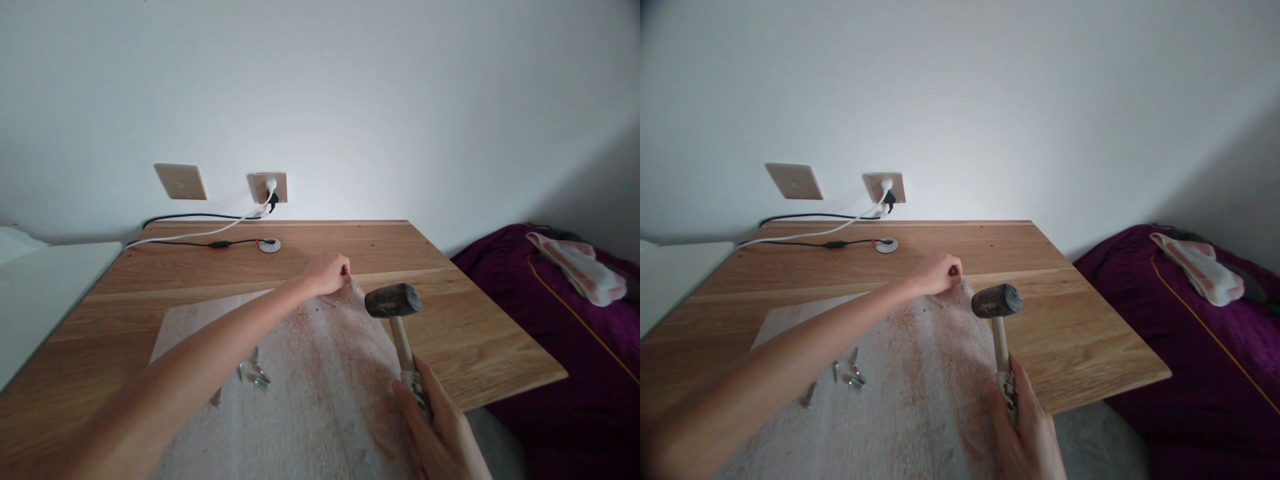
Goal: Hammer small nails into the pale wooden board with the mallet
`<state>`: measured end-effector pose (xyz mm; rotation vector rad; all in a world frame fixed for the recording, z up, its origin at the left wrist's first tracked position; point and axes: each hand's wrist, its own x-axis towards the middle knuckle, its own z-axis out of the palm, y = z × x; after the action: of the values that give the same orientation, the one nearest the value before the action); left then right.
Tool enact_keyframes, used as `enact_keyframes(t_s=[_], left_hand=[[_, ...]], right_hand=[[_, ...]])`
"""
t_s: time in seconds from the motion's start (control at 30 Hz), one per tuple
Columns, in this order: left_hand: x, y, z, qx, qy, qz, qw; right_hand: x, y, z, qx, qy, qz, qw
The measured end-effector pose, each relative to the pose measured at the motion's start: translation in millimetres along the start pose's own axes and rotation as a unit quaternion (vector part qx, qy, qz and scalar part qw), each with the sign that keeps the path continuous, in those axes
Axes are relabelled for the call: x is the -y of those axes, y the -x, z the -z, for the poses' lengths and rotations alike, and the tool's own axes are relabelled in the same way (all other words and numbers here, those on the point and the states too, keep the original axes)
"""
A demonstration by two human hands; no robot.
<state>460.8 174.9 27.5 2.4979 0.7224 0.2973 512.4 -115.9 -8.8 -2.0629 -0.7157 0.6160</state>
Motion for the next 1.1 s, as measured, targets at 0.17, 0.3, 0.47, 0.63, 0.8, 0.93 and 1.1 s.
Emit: enact_keyframes(t_s=[0.17,0.3,0.47,0.63,0.8,0.93,1.1], left_hand=[[1.5,-4.9,-0.9,0.02,0.019,0.009,1.0],[1.7,-7.3,-1.9,0.022,0.019,0.012,0.999],[0.9,-7.2,-2.9,0.018,0.008,0.014,1.0],[-1.5,-5.1,-1.3,0.015,-0.009,0.011,1.0],[-4.1,-3.8,0.7,0.02,-0.024,0.011,0.999],[-4.7,-4.3,0.6,0.024,-0.029,0.008,0.999],[-7.9,-4.0,3.1,0.027,-0.04,0.003,0.999]], right_hand=[[-0.8,-2.4,1.7,0.0,-0.008,-0.007,1.0],[1.9,-2.7,2.2,-0.006,-0.009,-0.009,1.0],[6.5,1.5,-1.1,-0.009,-0.012,-0.03,0.999],[5.0,1.9,-1.2,-0.01,-0.016,-0.023,1.0],[7.5,2.0,0.9,0.01,-0.008,-0.028,1.0],[6.6,0.7,0.9,-0.001,-0.014,-0.021,1.0],[2.8,-1.0,1.2,0.008,-0.008,-0.003,1.0]])
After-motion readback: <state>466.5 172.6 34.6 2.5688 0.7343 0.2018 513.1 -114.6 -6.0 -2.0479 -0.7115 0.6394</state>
